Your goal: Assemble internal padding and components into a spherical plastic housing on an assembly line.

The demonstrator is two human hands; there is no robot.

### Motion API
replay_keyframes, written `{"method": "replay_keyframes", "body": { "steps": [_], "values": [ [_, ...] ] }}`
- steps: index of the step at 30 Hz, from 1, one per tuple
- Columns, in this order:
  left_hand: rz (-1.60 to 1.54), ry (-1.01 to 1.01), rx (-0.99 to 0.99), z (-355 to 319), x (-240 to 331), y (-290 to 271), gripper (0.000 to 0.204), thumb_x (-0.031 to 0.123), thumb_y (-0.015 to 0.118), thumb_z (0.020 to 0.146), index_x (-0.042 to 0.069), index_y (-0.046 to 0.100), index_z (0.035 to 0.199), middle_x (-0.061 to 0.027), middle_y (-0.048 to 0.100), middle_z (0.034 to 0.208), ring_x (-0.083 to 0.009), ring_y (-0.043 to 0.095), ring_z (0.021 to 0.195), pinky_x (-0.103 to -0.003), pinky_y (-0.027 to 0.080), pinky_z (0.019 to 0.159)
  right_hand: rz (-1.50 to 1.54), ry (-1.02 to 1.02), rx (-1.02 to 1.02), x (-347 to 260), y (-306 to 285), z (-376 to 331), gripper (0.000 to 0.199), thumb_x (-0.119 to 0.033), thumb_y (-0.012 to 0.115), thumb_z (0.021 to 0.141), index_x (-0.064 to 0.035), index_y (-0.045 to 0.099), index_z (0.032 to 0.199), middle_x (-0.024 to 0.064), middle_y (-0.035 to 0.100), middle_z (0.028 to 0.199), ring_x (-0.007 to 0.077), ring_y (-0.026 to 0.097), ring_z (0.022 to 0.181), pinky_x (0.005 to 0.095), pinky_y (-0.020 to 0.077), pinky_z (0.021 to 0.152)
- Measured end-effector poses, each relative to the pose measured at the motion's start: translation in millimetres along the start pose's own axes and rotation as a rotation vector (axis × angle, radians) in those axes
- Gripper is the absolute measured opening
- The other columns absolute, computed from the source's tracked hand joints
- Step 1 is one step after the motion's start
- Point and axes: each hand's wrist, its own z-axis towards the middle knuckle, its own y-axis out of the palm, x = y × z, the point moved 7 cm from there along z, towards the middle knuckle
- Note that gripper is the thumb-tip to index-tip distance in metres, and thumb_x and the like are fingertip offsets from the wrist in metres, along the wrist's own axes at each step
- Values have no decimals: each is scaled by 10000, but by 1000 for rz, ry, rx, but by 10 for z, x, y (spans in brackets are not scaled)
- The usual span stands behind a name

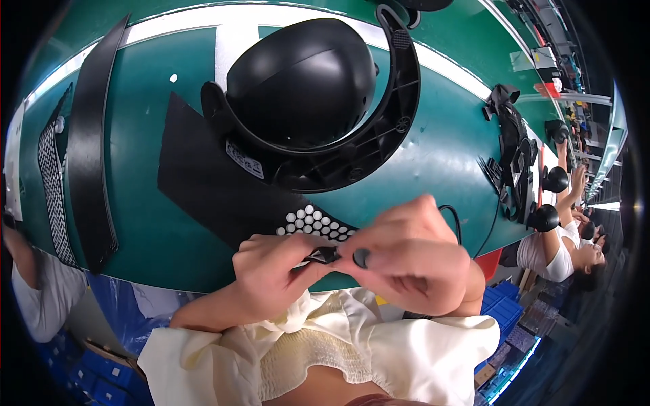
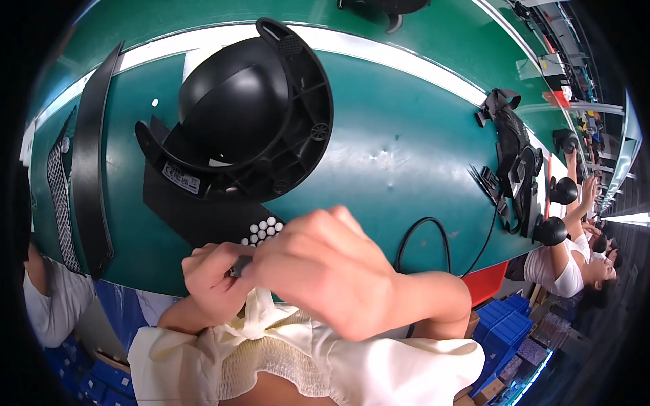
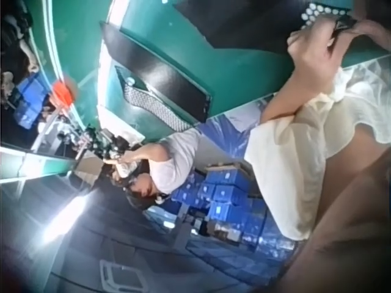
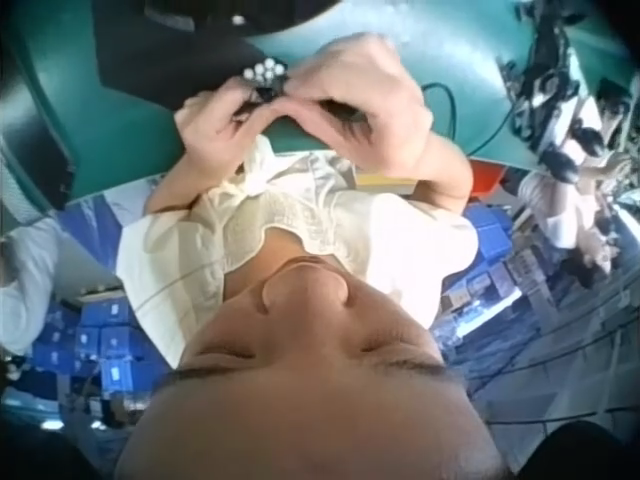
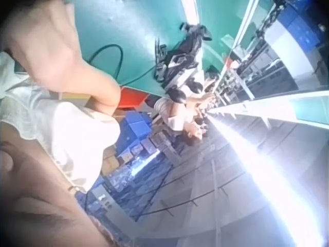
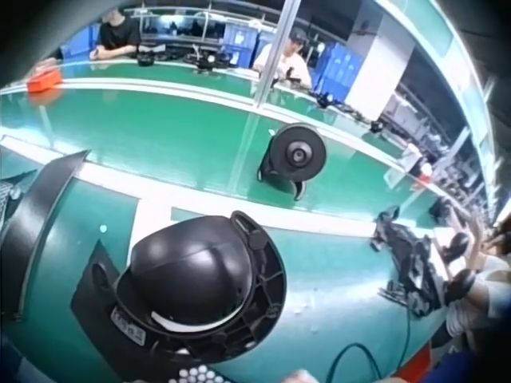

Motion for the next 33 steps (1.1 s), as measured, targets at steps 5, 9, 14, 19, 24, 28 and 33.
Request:
{"method": "replay_keyframes", "body": {
  "steps": [5, 9, 14, 19, 24, 28, 33],
  "values": [
    [-136, -246, 22, 26, -177, 79, 154, 55, 683, 678, 11, 537, 692, -54, 540, 529, -147, 523, 423, -237, 403, 419, -31, -270, -4, -96, 31, -108, 169, -13, 579, 618, -20, 583, 787, 116, 575, 802, 193, 537, 663, 265, 409, 574],
    [-574, -134, -29, 38, -184, 140, 133, 1, 640, 707, -42, 539, 781, -184, 450, 1097, -270, 526, 1004, -348, 427, 858, 218, 96, 360, 332, -355, -77, 210, 107, 614, 687, 21, 517, 852, 106, 595, 850, 152, 575, 707, 230, 423, 608],
    [-1015, -35, -41, -13, -230, 180, 113, -31, 602, 703, -70, 545, 792, -232, 166, 1278, -437, 209, 1227, -568, 187, 985, 179, 93, 285, 480, -224, -66, 367, 86, 619, 706, 13, 403, 993, 78, 568, 855, 99, 556, 671, 199, 414, 580],
    [-1262, -59, 9, -44, -309, 148, 156, 90, 637, 715, -38, 566, 769, -221, 261, 1244, -445, 215, 1220, -600, 137, 986, 249, 84, 147, 453, -140, 11, 379, 139, 571, 697, -10, 328, 947, 172, 568, 799, 129, 495, 665, 223, 379, 602],
    [-1336, -55, 28, -58, -314, 127, 154, 109, 646, 705, -14, 572, 762, -221, 251, 1258, -457, 206, 1218, -601, 83, 994, 351, 67, 199, 507, -171, 3, 369, 120, 553, 731, 12, 353, 1022, 87, 528, 871, 97, 506, 719, 208, 399, 618],
    [-1361, -63, -46, 0, -278, 129, 153, 96, 647, 699, -20, 572, 765, -267, 163, 1314, -479, 143, 1232, -589, 70, 993, 332, 98, 208, 515, -190, -3, 374, 121, 563, 722, 16, 360, 1018, 96, 530, 864, 103, 517, 719, 205, 408, 616],
    [-1320, 6, -100, -8, -256, 148, 162, 84, 651, 690, -23, 573, 784, -305, 58, 1346, -490, 72, 1241, -576, 45, 992, 223, 42, 301, 471, -161, 7, 387, 120, 588, 706, 28, 375, 1016, 103, 532, 882, 112, 537, 720, 213, 440, 632]
  ]
}}
